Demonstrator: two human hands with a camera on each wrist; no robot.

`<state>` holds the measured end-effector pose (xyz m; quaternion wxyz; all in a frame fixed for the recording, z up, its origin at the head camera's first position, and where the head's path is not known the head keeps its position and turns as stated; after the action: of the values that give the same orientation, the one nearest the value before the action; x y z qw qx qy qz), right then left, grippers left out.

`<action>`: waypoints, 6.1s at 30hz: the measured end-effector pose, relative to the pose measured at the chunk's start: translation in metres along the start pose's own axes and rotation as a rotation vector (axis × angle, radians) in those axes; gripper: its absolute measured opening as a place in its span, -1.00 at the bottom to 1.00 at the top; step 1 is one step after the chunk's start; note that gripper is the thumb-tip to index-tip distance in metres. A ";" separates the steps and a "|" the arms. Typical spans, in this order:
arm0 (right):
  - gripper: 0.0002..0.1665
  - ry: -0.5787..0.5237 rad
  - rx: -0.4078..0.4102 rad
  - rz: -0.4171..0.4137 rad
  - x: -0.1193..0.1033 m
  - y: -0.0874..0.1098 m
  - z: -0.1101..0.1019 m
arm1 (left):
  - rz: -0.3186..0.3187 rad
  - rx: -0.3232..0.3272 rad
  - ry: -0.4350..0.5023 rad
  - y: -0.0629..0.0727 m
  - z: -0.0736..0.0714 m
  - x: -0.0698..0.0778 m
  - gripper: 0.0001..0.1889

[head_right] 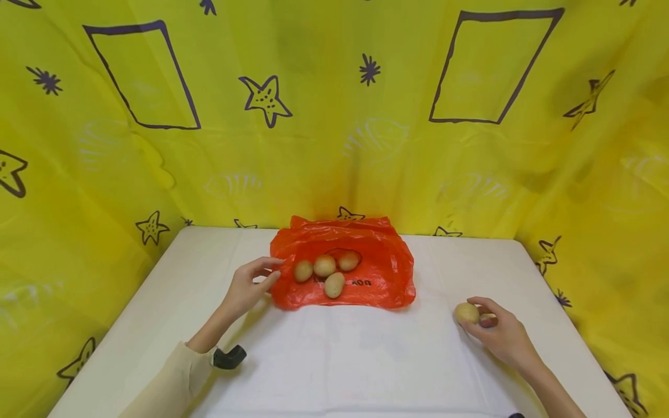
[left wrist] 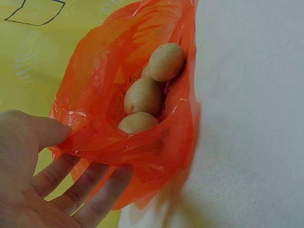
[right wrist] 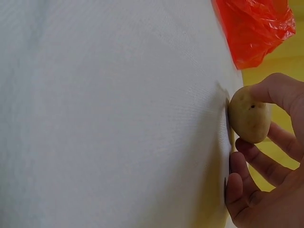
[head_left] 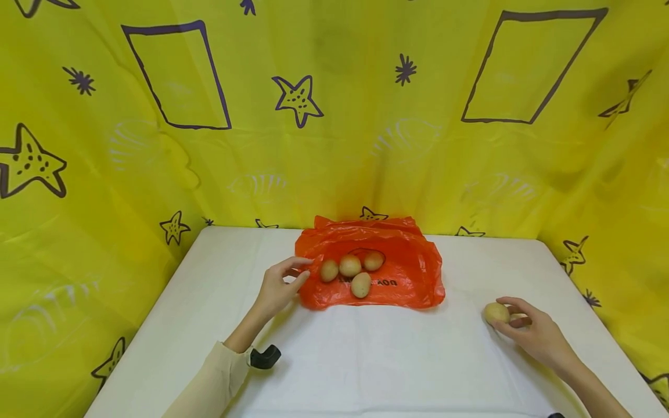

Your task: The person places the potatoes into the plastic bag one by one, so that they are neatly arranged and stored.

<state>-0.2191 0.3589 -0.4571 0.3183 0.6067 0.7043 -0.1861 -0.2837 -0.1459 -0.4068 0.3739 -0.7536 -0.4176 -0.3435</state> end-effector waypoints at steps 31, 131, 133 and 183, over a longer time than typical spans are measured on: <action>-0.39 -0.063 0.095 -0.174 -0.034 0.002 -0.024 | -0.045 0.024 0.009 0.000 0.002 0.002 -0.77; -0.43 -0.158 -0.043 -0.342 -0.151 -0.068 0.050 | 0.004 0.044 -0.009 0.000 0.002 0.003 -0.69; -0.43 -0.161 -0.047 -0.349 -0.154 -0.071 0.055 | 0.004 0.042 -0.007 0.000 0.002 0.011 -0.68; -0.47 -0.161 -0.135 -0.193 -0.154 -0.128 0.126 | -0.038 0.038 0.014 0.002 0.001 0.028 -0.70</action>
<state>-0.3059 0.1389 -0.4604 0.3946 0.4965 0.7423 -0.2163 -0.2706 -0.1351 -0.3850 0.3843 -0.7359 -0.4357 -0.3477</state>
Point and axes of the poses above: each hand's wrist, its own y-axis away from the middle knuckle, its own z-axis out of the palm, x = y × z, the point moved 10 cm from there along -y, towards the middle knuckle, and after that the axes turned 14 degrees about -x, right-handed, at the moved point
